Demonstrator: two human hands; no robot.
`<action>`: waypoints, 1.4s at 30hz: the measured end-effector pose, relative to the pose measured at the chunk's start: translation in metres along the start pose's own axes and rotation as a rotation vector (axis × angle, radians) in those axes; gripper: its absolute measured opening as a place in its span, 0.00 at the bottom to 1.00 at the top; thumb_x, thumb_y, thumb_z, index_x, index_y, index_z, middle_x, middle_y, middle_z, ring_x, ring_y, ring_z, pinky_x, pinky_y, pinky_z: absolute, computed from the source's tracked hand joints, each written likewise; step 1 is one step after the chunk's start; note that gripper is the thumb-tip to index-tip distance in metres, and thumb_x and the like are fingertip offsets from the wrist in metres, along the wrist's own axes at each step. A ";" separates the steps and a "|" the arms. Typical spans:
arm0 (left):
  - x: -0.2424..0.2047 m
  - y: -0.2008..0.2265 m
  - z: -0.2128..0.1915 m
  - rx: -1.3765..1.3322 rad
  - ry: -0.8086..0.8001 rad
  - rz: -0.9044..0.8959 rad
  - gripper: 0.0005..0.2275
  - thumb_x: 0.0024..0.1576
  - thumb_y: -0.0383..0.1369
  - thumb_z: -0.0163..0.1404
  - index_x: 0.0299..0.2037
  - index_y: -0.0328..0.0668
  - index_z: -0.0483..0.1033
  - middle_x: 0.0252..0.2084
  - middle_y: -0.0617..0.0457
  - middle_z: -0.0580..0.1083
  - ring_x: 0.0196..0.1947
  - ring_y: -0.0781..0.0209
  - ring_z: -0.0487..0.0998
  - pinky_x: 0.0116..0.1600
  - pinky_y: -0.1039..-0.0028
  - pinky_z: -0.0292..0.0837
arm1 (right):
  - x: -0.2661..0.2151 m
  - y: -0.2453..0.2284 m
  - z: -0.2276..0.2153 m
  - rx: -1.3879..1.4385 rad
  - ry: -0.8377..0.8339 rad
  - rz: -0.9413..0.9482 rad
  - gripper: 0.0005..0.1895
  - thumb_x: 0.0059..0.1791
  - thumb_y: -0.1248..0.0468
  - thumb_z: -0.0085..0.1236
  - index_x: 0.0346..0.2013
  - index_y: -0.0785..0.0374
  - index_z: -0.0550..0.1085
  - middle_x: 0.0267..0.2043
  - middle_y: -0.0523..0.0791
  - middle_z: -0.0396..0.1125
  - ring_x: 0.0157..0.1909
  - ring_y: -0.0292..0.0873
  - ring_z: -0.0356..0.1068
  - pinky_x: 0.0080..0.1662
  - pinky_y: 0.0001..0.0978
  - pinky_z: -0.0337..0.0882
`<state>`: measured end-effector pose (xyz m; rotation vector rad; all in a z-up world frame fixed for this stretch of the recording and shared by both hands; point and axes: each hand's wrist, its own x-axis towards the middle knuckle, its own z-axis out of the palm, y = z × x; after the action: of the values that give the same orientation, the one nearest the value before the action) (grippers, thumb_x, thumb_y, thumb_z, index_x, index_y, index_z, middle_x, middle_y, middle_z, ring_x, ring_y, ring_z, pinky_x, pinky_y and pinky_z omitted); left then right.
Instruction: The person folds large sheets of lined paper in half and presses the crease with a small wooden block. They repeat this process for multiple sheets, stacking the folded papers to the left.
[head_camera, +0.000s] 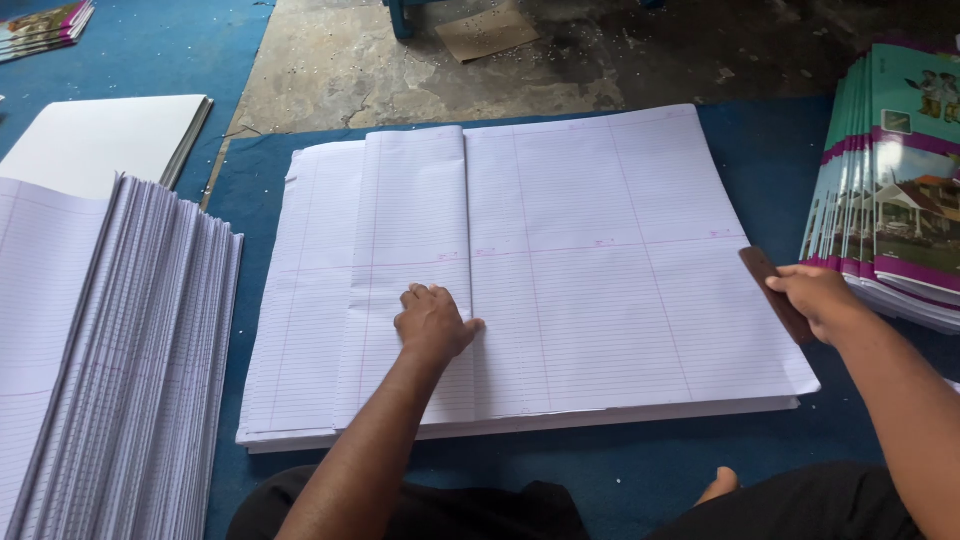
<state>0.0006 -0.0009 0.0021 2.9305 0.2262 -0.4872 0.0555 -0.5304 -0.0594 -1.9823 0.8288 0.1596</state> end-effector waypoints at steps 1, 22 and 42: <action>0.001 0.002 -0.001 -0.003 -0.012 -0.007 0.42 0.54 0.55 0.56 0.68 0.27 0.58 0.69 0.25 0.56 0.69 0.36 0.58 0.55 0.55 0.77 | 0.009 0.009 -0.006 0.014 0.025 0.013 0.20 0.54 0.65 0.54 0.61 0.63 0.72 0.54 0.57 0.70 0.52 0.51 0.73 0.51 0.41 0.73; 0.032 0.007 0.032 -0.107 0.217 0.015 0.24 0.58 0.25 0.45 0.66 0.22 0.58 0.53 0.26 0.72 0.51 0.37 0.77 0.48 0.56 0.80 | -0.009 0.012 -0.004 -0.872 0.249 -0.094 0.26 0.46 0.58 0.60 0.61 0.50 0.75 0.63 0.49 0.69 0.64 0.54 0.68 0.61 0.51 0.69; 0.054 0.064 -0.020 -0.922 0.106 0.225 0.16 0.59 0.26 0.36 0.50 0.17 0.69 0.41 0.31 0.76 0.39 0.46 0.79 0.40 0.60 0.79 | -0.140 -0.077 0.134 -0.086 -0.327 -0.324 0.27 0.50 0.52 0.54 0.58 0.65 0.72 0.45 0.53 0.74 0.41 0.45 0.77 0.38 0.34 0.80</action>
<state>0.0685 -0.0534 0.0118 2.0400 0.0899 -0.1257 0.0249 -0.3292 -0.0166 -2.0683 0.2911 0.3233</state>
